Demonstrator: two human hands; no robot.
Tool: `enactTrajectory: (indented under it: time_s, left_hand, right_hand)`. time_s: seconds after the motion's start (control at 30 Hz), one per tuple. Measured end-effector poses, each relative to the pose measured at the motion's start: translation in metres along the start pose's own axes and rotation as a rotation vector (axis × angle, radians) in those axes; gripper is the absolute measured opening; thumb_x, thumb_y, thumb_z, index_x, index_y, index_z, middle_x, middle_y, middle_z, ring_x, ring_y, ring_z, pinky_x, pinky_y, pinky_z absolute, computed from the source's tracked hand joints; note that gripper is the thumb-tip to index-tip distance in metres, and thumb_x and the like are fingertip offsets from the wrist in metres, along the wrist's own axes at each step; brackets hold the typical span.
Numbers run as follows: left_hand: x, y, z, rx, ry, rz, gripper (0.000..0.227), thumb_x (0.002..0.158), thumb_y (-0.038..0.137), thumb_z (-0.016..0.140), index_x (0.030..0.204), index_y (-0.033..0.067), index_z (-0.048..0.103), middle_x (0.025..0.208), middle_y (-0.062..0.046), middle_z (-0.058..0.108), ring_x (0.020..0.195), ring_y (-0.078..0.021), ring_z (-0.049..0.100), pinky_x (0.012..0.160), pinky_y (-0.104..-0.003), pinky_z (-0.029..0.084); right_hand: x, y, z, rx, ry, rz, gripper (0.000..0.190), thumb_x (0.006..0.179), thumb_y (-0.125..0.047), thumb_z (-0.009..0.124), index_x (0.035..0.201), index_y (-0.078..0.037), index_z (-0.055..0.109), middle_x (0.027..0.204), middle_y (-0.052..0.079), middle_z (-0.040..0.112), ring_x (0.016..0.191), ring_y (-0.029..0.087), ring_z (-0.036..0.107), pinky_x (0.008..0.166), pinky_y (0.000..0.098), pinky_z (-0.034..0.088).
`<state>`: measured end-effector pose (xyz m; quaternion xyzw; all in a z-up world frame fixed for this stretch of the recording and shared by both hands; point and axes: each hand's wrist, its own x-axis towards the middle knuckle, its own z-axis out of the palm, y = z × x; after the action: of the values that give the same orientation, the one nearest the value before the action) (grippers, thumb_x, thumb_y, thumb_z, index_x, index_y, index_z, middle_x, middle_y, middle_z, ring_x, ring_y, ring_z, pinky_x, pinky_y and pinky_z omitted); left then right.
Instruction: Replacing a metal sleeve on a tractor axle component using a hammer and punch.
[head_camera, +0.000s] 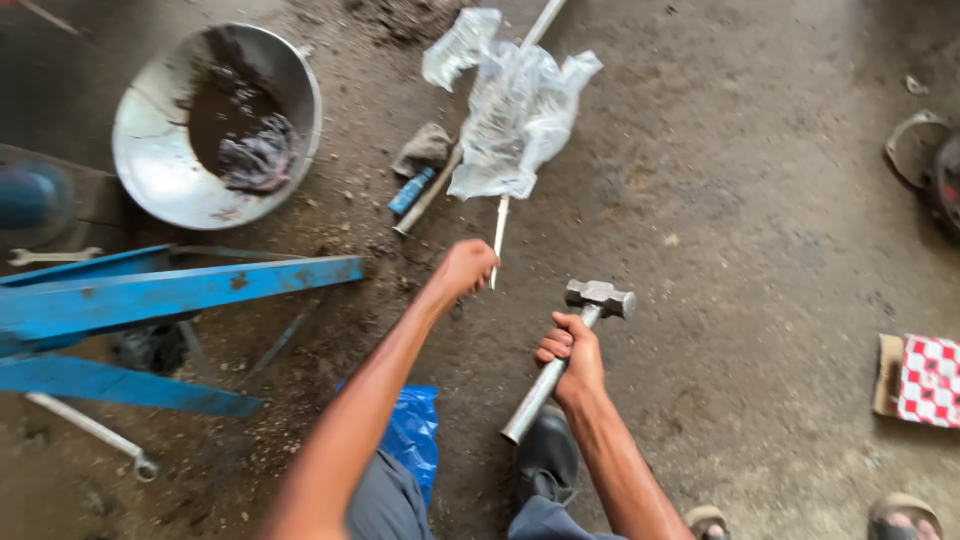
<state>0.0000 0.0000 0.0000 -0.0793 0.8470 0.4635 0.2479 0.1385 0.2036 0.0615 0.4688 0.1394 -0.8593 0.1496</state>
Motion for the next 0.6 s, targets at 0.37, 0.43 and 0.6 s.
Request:
enactTrajectory:
  time_s: [0.37, 0.43, 0.6]
  left_hand:
    - [-0.225, 0.104, -0.093, -0.29, -0.13, 0.465, 0.016, 0.098, 0.018, 0.067, 0.103, 0.0029, 0.063, 0.084, -0.005, 0.067, 0.075, -0.009, 0.064, 0.064, -0.027, 0.054]
    - [-0.248, 0.116, -0.096, -0.289, -0.064, 0.524, 0.015, 0.096, 0.015, 0.068, 0.103, 0.0032, 0.062, 0.084, -0.005, 0.068, 0.075, -0.0103, 0.066, 0.065, -0.028, 0.056]
    - [-0.319, 0.139, -0.13, -0.215, 0.106, 0.729, 0.014, 0.093, 0.008, 0.068, 0.104, 0.0052, 0.06, 0.089, -0.006, 0.07, 0.08, -0.015, 0.072, 0.067, -0.031, 0.061]
  right_hand:
    - [-0.104, 0.006, 0.053, -0.285, -0.201, -0.156, 0.035, 0.093, -0.015, 0.062, 0.067, -0.02, 0.04, 0.052, -0.009, 0.034, 0.039, 0.005, 0.032, 0.042, 0.0266, 0.03]
    - [-0.127, 0.009, 0.065, -0.356, -0.243, -0.225, 0.034, 0.094, -0.016, 0.061, 0.066, -0.019, 0.04, 0.052, -0.009, 0.034, 0.039, 0.005, 0.032, 0.042, 0.0265, 0.03]
    - [-0.199, 0.034, 0.093, -0.531, -0.356, -0.392, 0.037, 0.096, -0.016, 0.062, 0.067, -0.017, 0.039, 0.053, -0.007, 0.034, 0.04, 0.006, 0.033, 0.042, 0.0277, 0.031]
